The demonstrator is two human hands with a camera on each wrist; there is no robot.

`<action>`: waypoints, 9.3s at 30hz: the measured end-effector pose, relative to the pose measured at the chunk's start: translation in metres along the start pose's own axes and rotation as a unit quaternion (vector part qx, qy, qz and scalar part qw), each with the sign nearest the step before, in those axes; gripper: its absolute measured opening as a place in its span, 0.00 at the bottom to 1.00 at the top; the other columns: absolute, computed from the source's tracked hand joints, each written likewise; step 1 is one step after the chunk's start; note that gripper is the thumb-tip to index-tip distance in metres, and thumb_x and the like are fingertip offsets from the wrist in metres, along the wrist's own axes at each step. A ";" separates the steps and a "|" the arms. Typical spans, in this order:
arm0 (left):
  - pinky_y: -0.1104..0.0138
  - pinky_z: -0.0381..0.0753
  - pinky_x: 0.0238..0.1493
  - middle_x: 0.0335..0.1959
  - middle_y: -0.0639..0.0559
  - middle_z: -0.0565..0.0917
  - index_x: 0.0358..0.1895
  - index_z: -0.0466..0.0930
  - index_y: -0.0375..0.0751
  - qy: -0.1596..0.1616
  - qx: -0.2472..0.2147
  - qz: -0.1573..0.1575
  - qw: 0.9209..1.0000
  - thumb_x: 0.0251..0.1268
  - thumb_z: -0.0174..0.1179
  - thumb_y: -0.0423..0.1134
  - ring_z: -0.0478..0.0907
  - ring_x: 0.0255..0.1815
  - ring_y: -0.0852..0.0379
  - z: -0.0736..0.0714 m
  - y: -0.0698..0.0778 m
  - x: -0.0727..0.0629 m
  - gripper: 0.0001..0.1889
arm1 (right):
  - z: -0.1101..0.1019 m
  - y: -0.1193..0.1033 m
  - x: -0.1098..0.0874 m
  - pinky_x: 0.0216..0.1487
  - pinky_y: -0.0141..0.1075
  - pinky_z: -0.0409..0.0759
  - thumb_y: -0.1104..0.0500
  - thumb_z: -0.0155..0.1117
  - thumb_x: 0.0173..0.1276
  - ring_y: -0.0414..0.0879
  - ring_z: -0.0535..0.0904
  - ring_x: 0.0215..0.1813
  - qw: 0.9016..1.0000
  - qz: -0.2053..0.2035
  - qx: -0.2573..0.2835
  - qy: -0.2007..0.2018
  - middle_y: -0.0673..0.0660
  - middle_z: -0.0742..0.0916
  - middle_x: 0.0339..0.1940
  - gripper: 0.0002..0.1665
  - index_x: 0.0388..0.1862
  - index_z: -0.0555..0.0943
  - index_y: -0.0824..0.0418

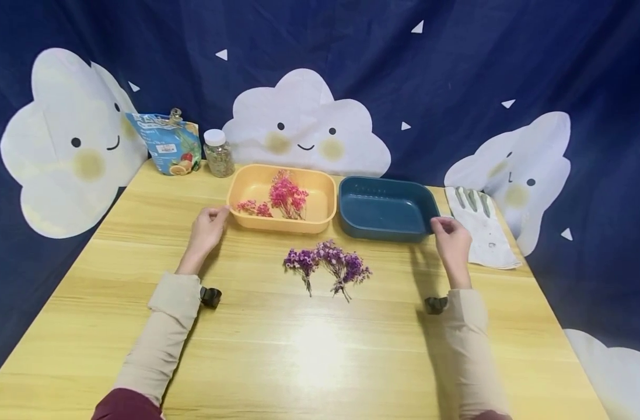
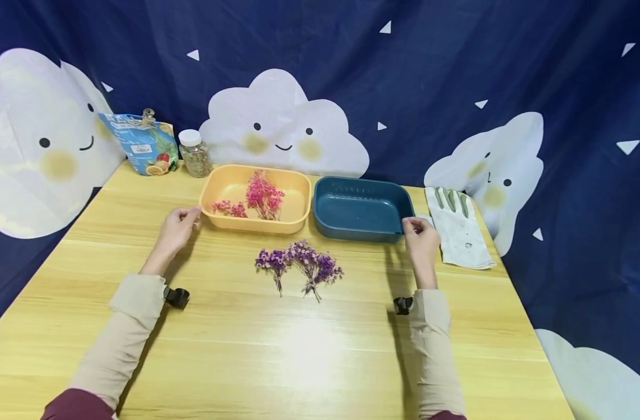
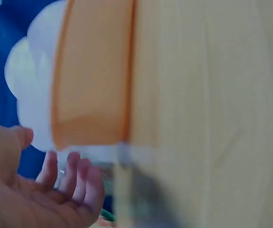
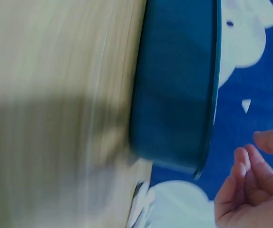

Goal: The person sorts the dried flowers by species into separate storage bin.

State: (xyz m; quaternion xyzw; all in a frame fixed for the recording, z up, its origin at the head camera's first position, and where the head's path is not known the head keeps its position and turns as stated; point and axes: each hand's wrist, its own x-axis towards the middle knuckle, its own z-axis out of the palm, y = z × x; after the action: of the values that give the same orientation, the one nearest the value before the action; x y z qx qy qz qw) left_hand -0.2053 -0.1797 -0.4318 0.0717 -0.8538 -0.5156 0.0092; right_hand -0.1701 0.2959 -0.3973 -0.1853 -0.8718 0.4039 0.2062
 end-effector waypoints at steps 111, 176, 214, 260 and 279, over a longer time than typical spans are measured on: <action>0.69 0.79 0.39 0.35 0.43 0.81 0.47 0.78 0.32 -0.112 -0.028 0.179 0.977 0.65 0.59 0.36 0.77 0.35 0.53 0.082 0.069 -0.066 0.12 | -0.001 0.039 0.018 0.24 0.22 0.71 0.59 0.60 0.68 0.36 0.74 0.23 0.917 0.238 0.308 -0.085 0.46 0.82 0.21 0.10 0.26 0.81 0.50; 0.64 0.79 0.45 0.45 0.49 0.84 0.49 0.81 0.41 -0.191 0.143 0.171 0.956 0.69 0.56 0.41 0.80 0.45 0.55 0.182 0.154 -0.003 0.11 | 0.006 0.047 0.017 0.25 0.22 0.71 0.57 0.59 0.69 0.35 0.73 0.24 0.933 0.227 0.273 -0.064 0.45 0.81 0.23 0.04 0.38 0.78 0.56; 0.60 0.82 0.38 0.28 0.50 0.83 0.45 0.82 0.35 -0.244 0.206 0.191 0.928 0.54 0.66 0.34 0.78 0.28 0.57 0.163 0.070 -0.097 0.14 | 0.006 0.043 0.016 0.21 0.22 0.70 0.58 0.60 0.69 0.35 0.73 0.21 0.925 0.230 0.297 -0.054 0.45 0.80 0.19 0.06 0.31 0.78 0.56; 0.64 0.75 0.09 0.32 0.46 0.83 0.46 0.78 0.36 -0.270 0.021 0.157 0.950 0.67 0.58 0.38 0.77 0.15 0.41 0.146 0.092 -0.092 0.10 | 0.005 0.043 0.015 0.25 0.23 0.73 0.56 0.60 0.69 0.36 0.74 0.23 0.927 0.240 0.283 -0.058 0.45 0.81 0.22 0.08 0.36 0.76 0.60; 0.69 0.79 0.40 0.40 0.47 0.84 0.50 0.80 0.38 -0.210 0.119 0.173 0.955 0.67 0.58 0.42 0.80 0.38 0.56 0.167 0.139 -0.029 0.14 | 0.004 0.045 0.014 0.24 0.22 0.72 0.55 0.61 0.68 0.35 0.74 0.22 0.929 0.236 0.279 -0.061 0.45 0.81 0.21 0.08 0.36 0.76 0.59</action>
State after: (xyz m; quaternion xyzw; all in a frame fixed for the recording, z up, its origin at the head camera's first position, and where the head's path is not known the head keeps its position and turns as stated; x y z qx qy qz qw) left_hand -0.2070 0.0349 -0.3859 -0.1863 -0.8908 -0.4046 -0.0895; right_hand -0.1773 0.3273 -0.4314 -0.2959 -0.6661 0.6781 0.0947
